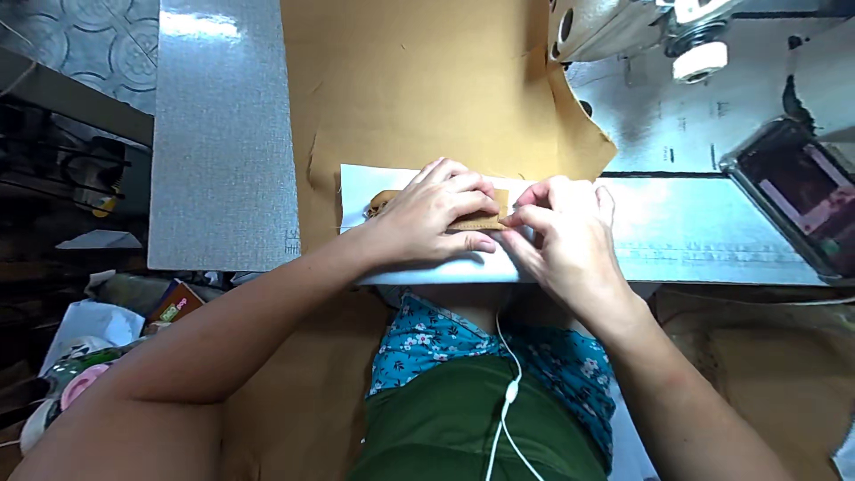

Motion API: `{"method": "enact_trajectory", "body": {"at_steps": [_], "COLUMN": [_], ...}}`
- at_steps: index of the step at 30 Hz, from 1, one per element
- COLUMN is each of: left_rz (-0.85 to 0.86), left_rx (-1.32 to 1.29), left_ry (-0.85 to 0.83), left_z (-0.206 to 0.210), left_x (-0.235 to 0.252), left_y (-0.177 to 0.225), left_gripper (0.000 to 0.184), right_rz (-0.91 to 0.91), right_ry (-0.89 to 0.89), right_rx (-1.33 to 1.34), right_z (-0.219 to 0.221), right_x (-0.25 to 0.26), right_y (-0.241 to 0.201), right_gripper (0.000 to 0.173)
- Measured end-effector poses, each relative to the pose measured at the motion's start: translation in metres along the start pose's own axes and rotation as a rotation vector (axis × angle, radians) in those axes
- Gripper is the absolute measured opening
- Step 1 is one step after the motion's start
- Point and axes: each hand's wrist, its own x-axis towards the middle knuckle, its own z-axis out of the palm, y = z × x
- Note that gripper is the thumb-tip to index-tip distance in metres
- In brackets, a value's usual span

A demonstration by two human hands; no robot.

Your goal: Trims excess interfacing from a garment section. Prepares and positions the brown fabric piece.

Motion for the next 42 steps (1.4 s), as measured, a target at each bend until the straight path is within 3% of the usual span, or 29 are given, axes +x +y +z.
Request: {"method": "enact_trajectory", "body": {"at_steps": [4,7,13,17,20,23,28,31,34,38,42], "left_rz": [-0.102,-0.051,-0.011,-0.005,-0.029,-0.044,-0.026,0.073,0.201,0.178,0.133], "left_rx": [-0.084,-0.036,0.054,0.043,0.018,0.102,0.253,0.331,0.309,0.276,0.278], "left_ry": [0.028,0.073,0.083,0.088,0.091,0.086,0.130,0.226,0.286,0.294,0.277], "left_z": [-0.001,0.004,0.006,0.006,0.006,0.009,0.012,0.016,0.017,0.018,0.018], "left_x": [0.002,0.002,0.000,-0.001,-0.002,-0.003,-0.005,-0.010,-0.013,-0.014,-0.013], "left_y": [0.002,0.001,0.002,0.002,0.004,0.007,0.010,0.011,0.011,0.010,0.009], "left_gripper": [0.030,0.024,0.025,0.032,0.036,0.028,0.029,0.024,0.014,0.016,0.020], "right_rz": [0.051,0.024,-0.200,-0.242,-0.201,-0.097,0.096,0.197,0.161,0.045,0.166], "right_ry": [-0.006,0.049,0.166,0.159,0.111,0.074,0.155,0.117,0.114,0.157,0.111], "right_rx": [0.019,0.002,-0.013,-0.070,-0.039,0.015,0.028,0.013,-0.003,-0.027,-0.009], "right_z": [0.004,0.014,0.024,0.019,0.014,0.011,0.022,0.021,0.020,0.022,0.018], "right_x": [0.007,0.007,0.000,-0.007,-0.009,-0.009,-0.005,-0.005,-0.005,-0.004,-0.005], "right_y": [0.002,0.006,0.019,0.019,0.015,0.010,-0.003,-0.009,-0.007,-0.005,-0.010], "right_gripper": [0.022,0.018,0.014,0.013,0.015,0.030,0.020,0.018,0.032,0.010,0.018]}}
